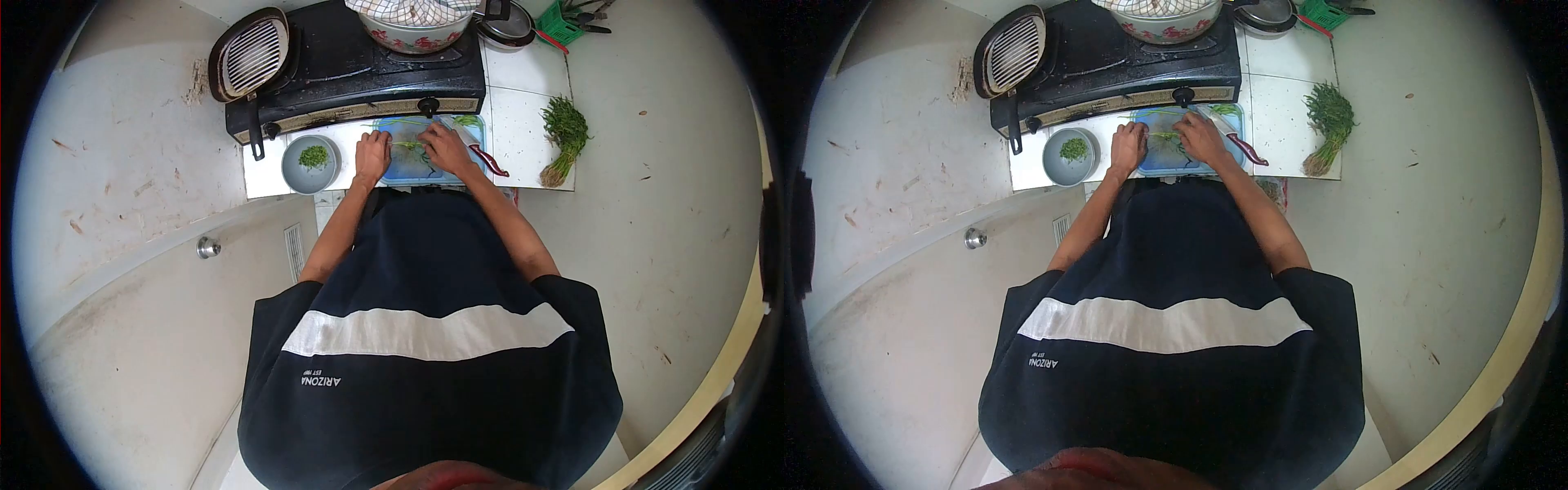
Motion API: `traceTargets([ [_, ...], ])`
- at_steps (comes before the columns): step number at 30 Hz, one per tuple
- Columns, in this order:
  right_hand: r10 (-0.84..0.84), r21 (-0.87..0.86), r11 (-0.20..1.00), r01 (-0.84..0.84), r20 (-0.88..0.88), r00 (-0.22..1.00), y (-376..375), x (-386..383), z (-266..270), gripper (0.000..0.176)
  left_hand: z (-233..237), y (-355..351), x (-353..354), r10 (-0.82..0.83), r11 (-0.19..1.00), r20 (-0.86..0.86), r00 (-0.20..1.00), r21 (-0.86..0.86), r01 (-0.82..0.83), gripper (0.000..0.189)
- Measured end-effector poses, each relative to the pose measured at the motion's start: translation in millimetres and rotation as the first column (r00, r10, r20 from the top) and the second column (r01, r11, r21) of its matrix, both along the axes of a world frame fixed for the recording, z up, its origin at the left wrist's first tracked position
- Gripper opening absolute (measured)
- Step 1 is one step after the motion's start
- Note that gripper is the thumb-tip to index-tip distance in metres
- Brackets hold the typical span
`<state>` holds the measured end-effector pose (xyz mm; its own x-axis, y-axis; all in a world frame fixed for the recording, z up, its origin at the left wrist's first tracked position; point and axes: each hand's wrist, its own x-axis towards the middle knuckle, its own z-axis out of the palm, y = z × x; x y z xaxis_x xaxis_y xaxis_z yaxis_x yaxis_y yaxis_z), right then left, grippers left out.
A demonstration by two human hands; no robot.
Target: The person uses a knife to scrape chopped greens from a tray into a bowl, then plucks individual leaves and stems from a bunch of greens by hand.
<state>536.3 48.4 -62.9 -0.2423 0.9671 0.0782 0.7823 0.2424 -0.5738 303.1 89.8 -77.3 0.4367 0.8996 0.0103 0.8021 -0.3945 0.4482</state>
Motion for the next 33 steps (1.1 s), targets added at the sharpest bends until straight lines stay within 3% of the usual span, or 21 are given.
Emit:
traceTargets([
  [3,0.016,-0.008,1.000,-0.015,0.047,0.999,-4.6,-5.6,-6.4,0.019,0.8,0.5,-5.2,-0.050,0.994,-0.119,0.992,0.092,0.061,0.013],
  [7,0.011,-0.029,1.000,-0.009,0.079,0.997,-11.4,-1.8,-13.6,0.015,1.8,-3.5,-12.7,-0.001,0.996,-0.138,0.990,0.093,0.014,0.015],
  [13,-0.035,-0.095,0.994,0.045,0.104,0.994,-24.5,-5.9,-8.0,0.024,13.2,-9.9,-16.6,0.028,0.998,-0.163,0.986,-0.052,-0.037,0.017],
  [15,-0.045,-0.067,0.997,0.049,0.062,0.997,-25.6,-9.5,-2.4,0.030,15.0,-8.9,-18.8,0.092,0.980,0.080,0.993,-0.185,-0.076,0.017],
  [18,-0.031,-0.008,0.999,0.031,0.058,0.998,-27.2,-16.9,4.8,0.039,17.3,-13.6,-18.7,0.200,0.948,0.217,0.955,-0.291,-0.133,0.018],
  [20,-0.011,0.019,1.000,0.009,0.092,0.996,-31.6,-20.7,7.6,0.044,15.4,-15.3,-20.3,0.229,0.944,0.242,0.943,-0.290,-0.155,0.018],
  [22,0.017,-0.069,0.998,-0.004,0.200,0.980,-37.4,-22.4,3.1,0.046,16.6,-16.4,-21.3,0.258,0.940,0.267,0.928,-0.291,-0.177,0.018],
  [24,0.012,-0.064,0.998,0.001,0.202,0.979,-43.2,-19.7,-2.0,0.045,18.3,-19.2,-22.9,0.426,0.854,0.335,0.840,-0.456,-0.251,0.017],
  [25,0.010,-0.062,0.998,0.003,0.206,0.978,-46.0,-18.1,-5.4,0.044,19.3,-20.0,-24.4,0.426,0.854,0.332,0.842,-0.456,-0.252,0.017],
  [27,-0.002,-0.052,0.999,0.012,0.179,0.984,-50.4,-15.8,-10.0,0.042,26.0,-24.5,-25.5,0.511,0.783,0.449,0.733,-0.595,-0.181,0.021],
  [33,-0.065,-0.063,0.996,0.068,0.037,0.997,-55.3,-17.7,-10.8,0.037,51.3,-40.8,-20.7,0.602,0.706,0.447,0.661,-0.685,-0.180,0.018],
])
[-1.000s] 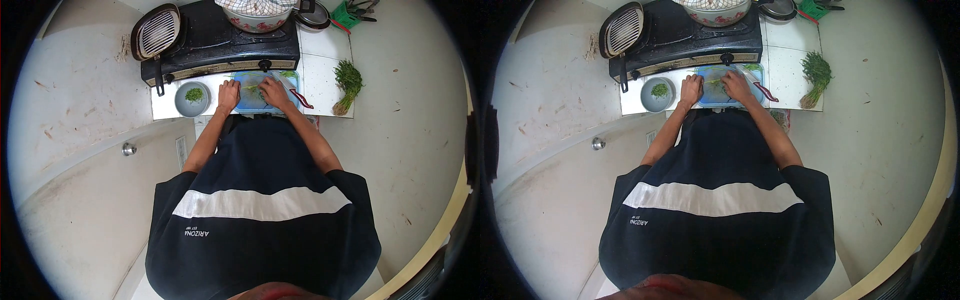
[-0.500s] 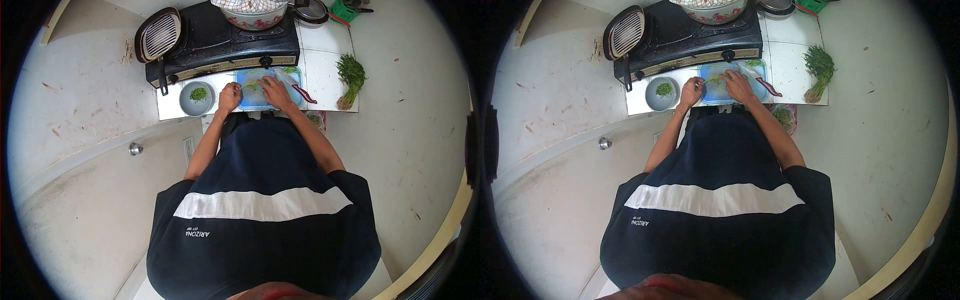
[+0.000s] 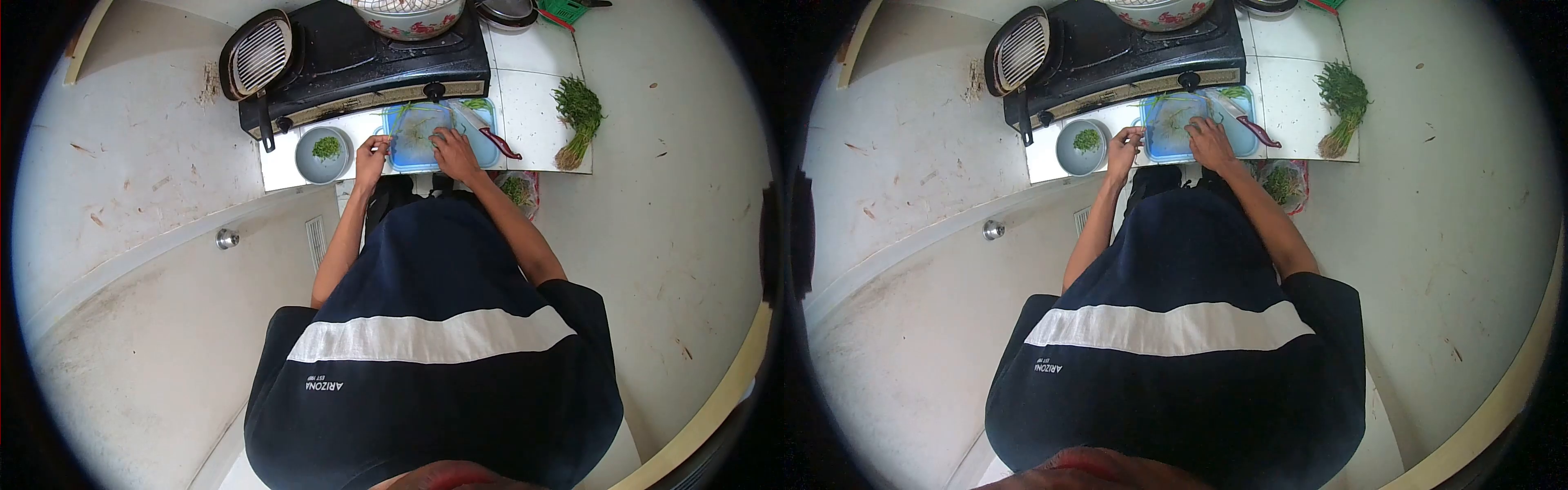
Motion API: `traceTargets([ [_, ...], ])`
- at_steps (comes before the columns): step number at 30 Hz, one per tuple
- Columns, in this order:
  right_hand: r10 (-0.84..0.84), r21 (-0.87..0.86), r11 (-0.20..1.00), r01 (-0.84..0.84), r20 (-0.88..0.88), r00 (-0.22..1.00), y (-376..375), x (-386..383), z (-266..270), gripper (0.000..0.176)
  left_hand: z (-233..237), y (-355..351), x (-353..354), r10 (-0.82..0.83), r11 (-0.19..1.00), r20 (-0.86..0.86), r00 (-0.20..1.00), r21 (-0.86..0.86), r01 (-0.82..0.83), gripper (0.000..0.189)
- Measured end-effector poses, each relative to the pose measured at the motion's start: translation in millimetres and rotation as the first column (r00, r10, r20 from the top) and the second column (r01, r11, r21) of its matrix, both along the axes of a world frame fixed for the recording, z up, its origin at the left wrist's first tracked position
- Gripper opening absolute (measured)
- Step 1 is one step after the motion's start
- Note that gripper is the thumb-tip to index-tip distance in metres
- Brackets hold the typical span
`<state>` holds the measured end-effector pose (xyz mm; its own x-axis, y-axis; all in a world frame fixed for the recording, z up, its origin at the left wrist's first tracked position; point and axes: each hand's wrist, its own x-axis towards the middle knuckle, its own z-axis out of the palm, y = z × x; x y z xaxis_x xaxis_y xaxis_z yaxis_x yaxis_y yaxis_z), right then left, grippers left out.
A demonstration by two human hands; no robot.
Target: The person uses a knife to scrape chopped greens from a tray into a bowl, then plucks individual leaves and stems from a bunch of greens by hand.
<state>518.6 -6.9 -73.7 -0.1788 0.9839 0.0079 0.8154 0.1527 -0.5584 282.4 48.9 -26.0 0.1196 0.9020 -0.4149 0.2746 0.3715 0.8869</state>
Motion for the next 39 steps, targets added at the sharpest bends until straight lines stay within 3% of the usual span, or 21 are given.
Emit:
traceTargets([
  [2,-0.005,0.018,1.000,0.006,-0.037,0.999,2.3,-2.8,-1.4,0.036,6.3,-6.3,2.2,0.034,0.999,0.079,0.996,-0.043,-0.030,0.018],
  [4,-0.050,0.197,0.973,0.120,-0.328,0.943,7.8,-10.8,7.3,0.026,16.7,-12.7,6.1,0.073,0.994,0.154,0.985,-0.085,-0.061,0.018],
  [5,-0.047,0.196,0.974,0.117,-0.330,0.943,8.8,-14.1,12.0,0.026,21.8,-15.9,9.4,0.112,0.987,0.245,0.963,-0.137,-0.079,0.018],
  [7,-0.325,-0.342,0.932,0.118,-0.649,0.688,12.1,-22.4,45.4,0.028,28.3,-20.7,14.6,0.149,0.977,0.348,0.926,-0.193,-0.085,0.018],
  [8,-0.326,-0.344,0.932,0.118,-0.649,0.687,13.3,-26.0,47.0,0.028,30.3,-22.5,17.0,0.150,0.977,0.347,0.926,-0.194,-0.086,0.018],
  [10,-0.328,-0.374,0.927,-0.008,-0.824,0.462,14.8,-30.2,48.8,0.031,30.9,-26.4,21.5,0.119,0.982,0.358,0.926,-0.181,-0.056,0.017],
  [13,-0.396,-0.419,0.908,0.015,-0.844,0.361,11.5,-32.1,57.6,0.028,30.9,-31.1,28.6,0.033,0.994,0.310,0.950,-0.112,0.002,0.020],
  [20,-0.342,-0.368,0.930,0.025,-0.837,0.426,4.1,-22.9,38.2,0.025,29.1,-41.7,37.3,-0.002,0.997,0.302,0.953,-0.075,0.026,0.017],
  [22,-0.300,-0.352,0.936,0.007,-0.788,0.537,-6.6,-23.5,37.3,0.020,26.0,-48.2,36.1,-0.046,0.997,0.250,0.967,-0.047,0.059,0.015],
  [26,-0.236,-0.269,0.962,0.046,-0.735,0.635,-17.4,-32.2,29.7,0.020,14.8,-54.9,34.8,-0.012,0.995,0.281,0.960,-0.089,0.038,0.011],
  [31,-0.202,-0.211,0.973,0.090,-0.606,0.770,-25.1,-43.5,26.1,0.014,7.8,-50.0,20.9,-0.089,0.994,0.102,0.991,-0.056,0.096,0.016],
  [35,-0.252,-0.201,0.966,0.160,-0.616,0.746,-23.4,-37.2,28.7,0.013,8.8,-36.2,9.6,0.030,0.992,0.193,0.981,-0.128,-0.005,0.017],
  [39,-0.299,-0.138,0.953,0.269,-0.301,0.906,-9.7,-18.6,15.1,0.010,13.9,-20.6,-1.7,0.063,0.992,0.228,0.972,-0.117,-0.037,0.016],
])
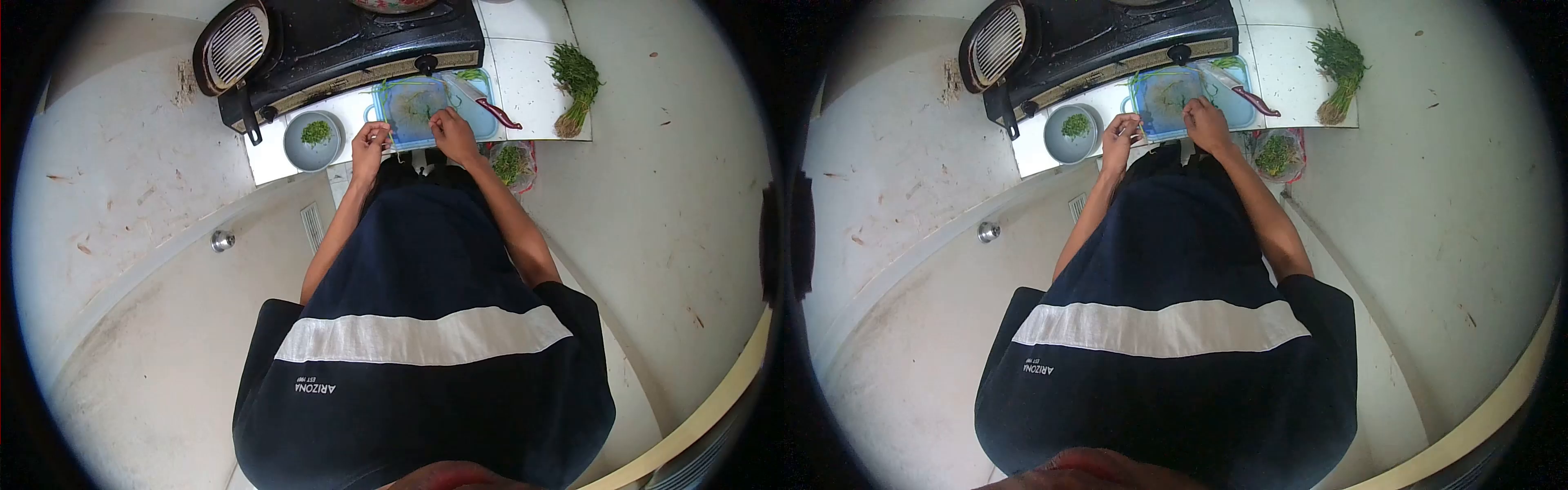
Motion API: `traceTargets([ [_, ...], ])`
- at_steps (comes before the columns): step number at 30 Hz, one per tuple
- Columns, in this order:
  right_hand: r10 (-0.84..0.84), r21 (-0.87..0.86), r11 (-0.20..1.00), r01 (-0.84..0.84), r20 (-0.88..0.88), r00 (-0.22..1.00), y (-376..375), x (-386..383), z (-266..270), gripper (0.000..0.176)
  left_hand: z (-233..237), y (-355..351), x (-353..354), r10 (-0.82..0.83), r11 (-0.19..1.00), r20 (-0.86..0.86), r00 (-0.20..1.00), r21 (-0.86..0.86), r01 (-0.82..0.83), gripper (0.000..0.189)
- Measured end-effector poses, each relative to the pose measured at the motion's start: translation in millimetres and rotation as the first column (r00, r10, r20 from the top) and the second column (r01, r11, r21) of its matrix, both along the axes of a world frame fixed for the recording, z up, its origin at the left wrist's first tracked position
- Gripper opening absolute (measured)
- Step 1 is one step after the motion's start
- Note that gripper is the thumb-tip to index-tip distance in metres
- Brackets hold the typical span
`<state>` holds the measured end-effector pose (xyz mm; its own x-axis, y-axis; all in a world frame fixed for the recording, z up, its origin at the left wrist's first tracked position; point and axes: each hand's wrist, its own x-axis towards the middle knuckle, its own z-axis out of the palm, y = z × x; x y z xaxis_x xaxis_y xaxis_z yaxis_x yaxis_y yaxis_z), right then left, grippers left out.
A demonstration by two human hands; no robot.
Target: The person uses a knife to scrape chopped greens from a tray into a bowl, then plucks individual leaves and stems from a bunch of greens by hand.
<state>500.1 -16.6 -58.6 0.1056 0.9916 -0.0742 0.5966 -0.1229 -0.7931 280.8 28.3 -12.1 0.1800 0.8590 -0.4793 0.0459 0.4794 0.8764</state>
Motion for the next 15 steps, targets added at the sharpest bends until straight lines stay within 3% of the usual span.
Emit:
traceTargets([
  [1,0.023,-0.055,0.998,-0.017,0.121,0.992,4.0,1.5,0.8,0.010,0.5,3.7,-2.5,-0.007,1.000,0.008,1.000,0.003,0.007,0.016],
  [2,0.019,-0.051,0.999,-0.012,0.128,0.992,8.7,0.9,1.3,0.010,0.9,7.9,-5.1,-0.020,1.000,0.014,1.000,0.002,0.020,0.016],
  [4,0.110,-0.037,0.994,-0.104,0.423,0.900,19.1,-5.6,4.6,0.014,3.3,15.3,-10.3,-0.029,1.000,0.023,0.999,0.004,0.029,0.015],
  [7,0.073,0.044,0.993,-0.113,0.535,0.842,42.9,-12.9,-0.5,0.027,9.8,27.3,-16.3,-0.038,0.999,0.060,0.997,0.014,0.037,0.017],
  [11,0.100,0.172,0.956,-0.236,0.567,0.818,69.4,-9.1,-9.7,0.027,16.8,43.1,-25.4,-0.059,0.996,0.048,0.997,0.065,0.056,0.017],
  [15,0.233,-0.064,0.966,-0.249,0.628,0.742,72.1,-5.2,-10.0,0.027,19.4,53.7,-33.4,-0.113,0.990,0.060,0.992,0.093,0.107,0.017],
])
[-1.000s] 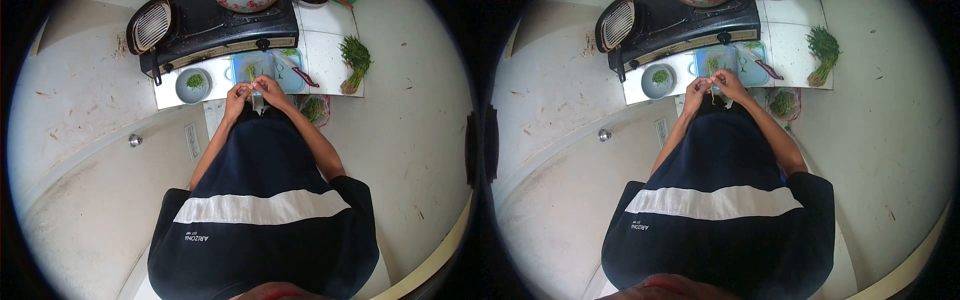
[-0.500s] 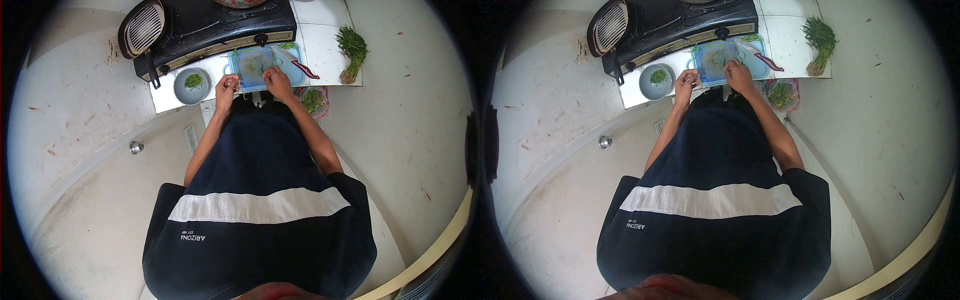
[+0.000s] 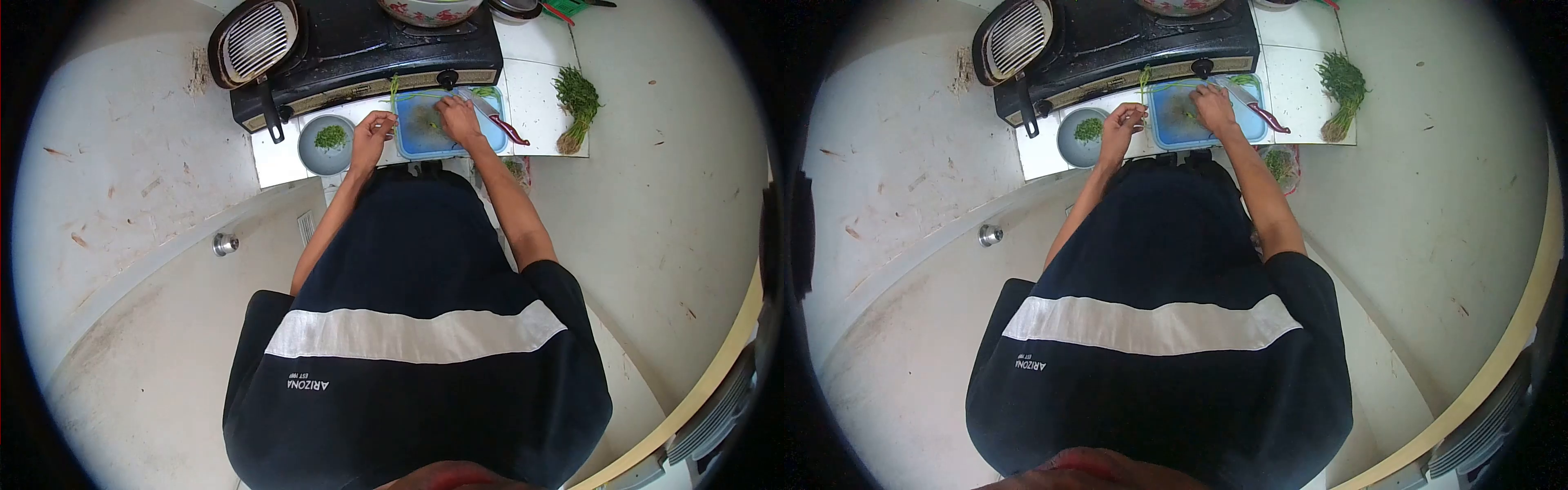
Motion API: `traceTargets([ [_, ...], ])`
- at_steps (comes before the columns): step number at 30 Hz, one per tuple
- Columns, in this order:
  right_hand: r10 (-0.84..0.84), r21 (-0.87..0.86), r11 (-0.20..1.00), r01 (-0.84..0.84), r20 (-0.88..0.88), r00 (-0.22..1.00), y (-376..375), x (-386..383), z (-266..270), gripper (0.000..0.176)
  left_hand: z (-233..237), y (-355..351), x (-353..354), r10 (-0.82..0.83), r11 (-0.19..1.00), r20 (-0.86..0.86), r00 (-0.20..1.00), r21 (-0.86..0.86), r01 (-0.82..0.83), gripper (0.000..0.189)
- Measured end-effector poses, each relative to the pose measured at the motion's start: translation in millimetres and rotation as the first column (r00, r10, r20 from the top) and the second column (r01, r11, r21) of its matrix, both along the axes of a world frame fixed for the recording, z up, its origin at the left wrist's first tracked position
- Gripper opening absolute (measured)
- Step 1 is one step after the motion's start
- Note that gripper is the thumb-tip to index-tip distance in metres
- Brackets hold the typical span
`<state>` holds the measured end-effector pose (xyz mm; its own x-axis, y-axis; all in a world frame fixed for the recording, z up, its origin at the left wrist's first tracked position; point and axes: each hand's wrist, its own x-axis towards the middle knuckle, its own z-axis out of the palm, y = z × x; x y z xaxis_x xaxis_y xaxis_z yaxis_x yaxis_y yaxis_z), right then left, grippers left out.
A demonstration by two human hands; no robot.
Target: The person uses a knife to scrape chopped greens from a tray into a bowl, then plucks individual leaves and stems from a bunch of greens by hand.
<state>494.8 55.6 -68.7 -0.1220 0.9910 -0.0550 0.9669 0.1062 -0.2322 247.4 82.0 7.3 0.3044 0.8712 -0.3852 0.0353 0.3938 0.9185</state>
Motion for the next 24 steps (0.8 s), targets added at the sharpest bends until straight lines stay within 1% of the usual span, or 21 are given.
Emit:
traceTargets([
  [1,-0.021,-0.065,0.998,0.023,0.022,1.000,-1.8,0.6,0.1,0.029,-0.3,2.9,-1.5,0.002,1.000,0.007,1.000,0.001,-0.002,0.017],
  [2,-0.021,-0.065,0.998,0.022,0.029,0.999,-6.8,0.4,0.0,0.029,-0.7,5.3,-2.8,-0.010,1.000,0.026,1.000,0.023,0.010,0.016],
  [4,-0.080,0.020,0.996,0.081,-0.036,0.996,-23.0,-3.1,0.8,0.021,0.7,7.3,-5.5,-0.026,0.999,0.050,0.998,0.041,0.024,0.016],
  [5,-0.085,0.021,0.996,0.085,-0.028,0.996,-30.4,-4.9,1.3,0.021,1.5,10.0,-6.1,-0.044,0.998,0.042,0.998,0.050,0.042,0.015],
  [7,-0.186,-0.066,0.981,0.181,-0.085,0.979,-48.3,-9.3,7.7,0.021,0.6,13.9,-7.1,-0.074,0.996,0.042,0.996,0.058,0.071,0.015],
  [8,-0.198,-0.064,0.979,0.193,-0.077,0.977,-54.8,-11.9,10.3,0.021,0.3,16.7,-7.9,-0.109,0.993,0.037,0.993,0.052,0.107,0.015],
  [10,-0.288,0.051,0.955,0.294,-0.099,0.953,-69.8,-20.7,12.2,0.022,-5.0,16.9,-6.7,-0.164,0.986,0.039,0.986,0.043,0.162,0.016],
  [11,-0.333,0.035,0.940,0.339,-0.129,0.934,-74.1,-24.2,12.6,0.025,-7.6,16.4,-5.3,-0.175,0.984,0.064,0.982,0.039,0.173,0.017],
  [12,-0.353,0.036,0.933,0.359,-0.123,0.928,-75.8,-30.0,17.5,0.025,-9.1,16.7,-3.3,-0.188,0.982,0.088,0.978,0.036,0.186,0.018],
  [14,-0.467,0.091,0.863,0.497,-0.228,0.854,-80.6,-44.3,28.7,0.024,-8.7,13.4,0.2,-0.228,0.974,0.107,0.968,0.020,0.227,0.018],
  [15,-0.474,0.143,0.842,0.520,-0.266,0.839,-81.5,-51.6,36.9,0.023,-7.6,11.7,1.8,-0.245,0.969,0.119,0.962,0.008,0.245,0.017],
  [16,-0.490,0.143,0.832,0.536,-0.262,0.831,-81.0,-59.5,45.1,0.023,-6.2,9.8,3.9,-0.263,0.964,0.124,0.957,0.007,0.264,0.017],
  [17,-0.504,0.074,0.787,0.612,-0.495,0.708,-79.3,-68.2,53.1,0.023,-4.8,7.5,6.0,-0.288,0.957,0.143,0.947,-0.002,0.291,0.017],
  [18,-0.486,-0.011,0.746,0.665,-0.693,0.533,-77.2,-78.3,65.5,0.023,-3.2,5.3,7.1,-0.311,0.948,0.162,0.937,-0.011,0.317,0.017],
  [19,-0.518,-0.098,0.711,0.697,-0.743,0.424,-72.9,-89.1,92.0,0.022,-2.2,4.3,8.0,-0.325,0.944,0.163,0.932,-0.012,0.331,0.017],
  [20,-0.525,-0.098,0.701,0.707,-0.742,0.417,-71.2,-93.2,98.6,0.022,-0.8,3.1,9.1,-0.366,0.929,0.185,0.912,0.021,0.368,0.017],
  [22,-0.433,-0.261,0.707,0.657,-0.895,0.111,-69.1,-97.6,107.5,0.021,8.0,0.9,10.4,-0.414,0.910,0.208,0.886,0.058,0.411,0.017],
  [23,-0.430,-0.256,0.703,0.663,-0.896,0.111,-67.9,-98.4,112.6,0.021,13.0,0.1,10.2,-0.455,0.890,0.144,0.879,0.089,0.447,0.017],
  [24,-0.413,-0.273,0.697,0.664,-0.909,0.059,-67.6,-98.2,117.9,0.022,18.2,-1.1,11.5,-0.491,0.869,0.077,0.868,0.118,0.481,0.017],
])
